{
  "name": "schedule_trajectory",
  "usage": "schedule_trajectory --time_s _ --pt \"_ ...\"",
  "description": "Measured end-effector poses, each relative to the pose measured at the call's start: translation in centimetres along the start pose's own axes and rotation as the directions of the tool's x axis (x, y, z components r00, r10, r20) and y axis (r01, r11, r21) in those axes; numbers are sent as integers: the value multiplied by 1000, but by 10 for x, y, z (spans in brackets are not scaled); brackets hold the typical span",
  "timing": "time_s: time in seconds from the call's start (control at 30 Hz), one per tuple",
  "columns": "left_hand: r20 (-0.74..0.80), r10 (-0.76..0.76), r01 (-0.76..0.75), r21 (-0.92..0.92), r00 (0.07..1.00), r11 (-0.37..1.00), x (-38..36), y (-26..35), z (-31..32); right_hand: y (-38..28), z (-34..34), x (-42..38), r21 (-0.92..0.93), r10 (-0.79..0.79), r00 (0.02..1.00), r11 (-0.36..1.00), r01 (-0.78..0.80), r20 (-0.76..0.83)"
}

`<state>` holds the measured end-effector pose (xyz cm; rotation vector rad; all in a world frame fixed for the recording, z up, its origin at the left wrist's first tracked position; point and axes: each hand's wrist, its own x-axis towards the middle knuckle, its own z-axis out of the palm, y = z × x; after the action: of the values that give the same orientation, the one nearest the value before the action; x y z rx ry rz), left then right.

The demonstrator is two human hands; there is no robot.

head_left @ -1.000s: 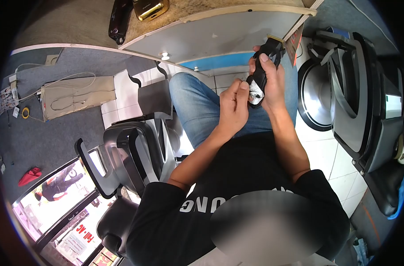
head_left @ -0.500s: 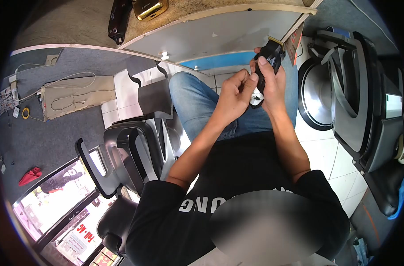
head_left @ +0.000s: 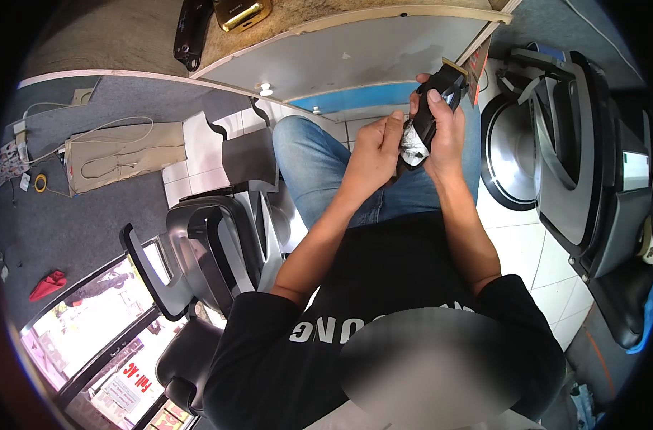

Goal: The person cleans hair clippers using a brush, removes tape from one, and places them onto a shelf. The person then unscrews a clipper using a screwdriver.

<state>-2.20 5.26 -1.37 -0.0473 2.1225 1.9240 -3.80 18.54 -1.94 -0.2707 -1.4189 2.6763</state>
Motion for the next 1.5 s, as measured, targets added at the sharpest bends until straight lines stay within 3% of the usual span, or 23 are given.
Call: schedule_trajectory --time_s 0.27,0.37,0.47,0.77,0.87,1.17,1.5 --pt "131 -159 175 -123 978 977 -2 17 -7 1 8 -1 -89 -39 999 995 38 -14" --pt "76 -145 157 -195 986 968 -4 15 -1 0 12 -2 -65 -62 997 996 59 -37" --pt "-50 94 -99 -106 994 989 -4 0 7 -1 12 -3 -72 -40 998 997 36 -56" --pt "-126 49 -66 -134 991 989 -13 10 14 -6 15 -2 1 26 989 1000 -27 -147" --pt "-174 134 -148 -70 976 987 -15 11 15 -5 15 -2 32 20 984 999 -14 -179" --pt "-196 208 -231 -103 958 967 -19 5 18 -9 16 -5 147 -28 967 987 67 -251" --pt "-243 472 -463 99 847 881 -26 0 22 -20 19 -8 208 -44 952 972 112 -304"
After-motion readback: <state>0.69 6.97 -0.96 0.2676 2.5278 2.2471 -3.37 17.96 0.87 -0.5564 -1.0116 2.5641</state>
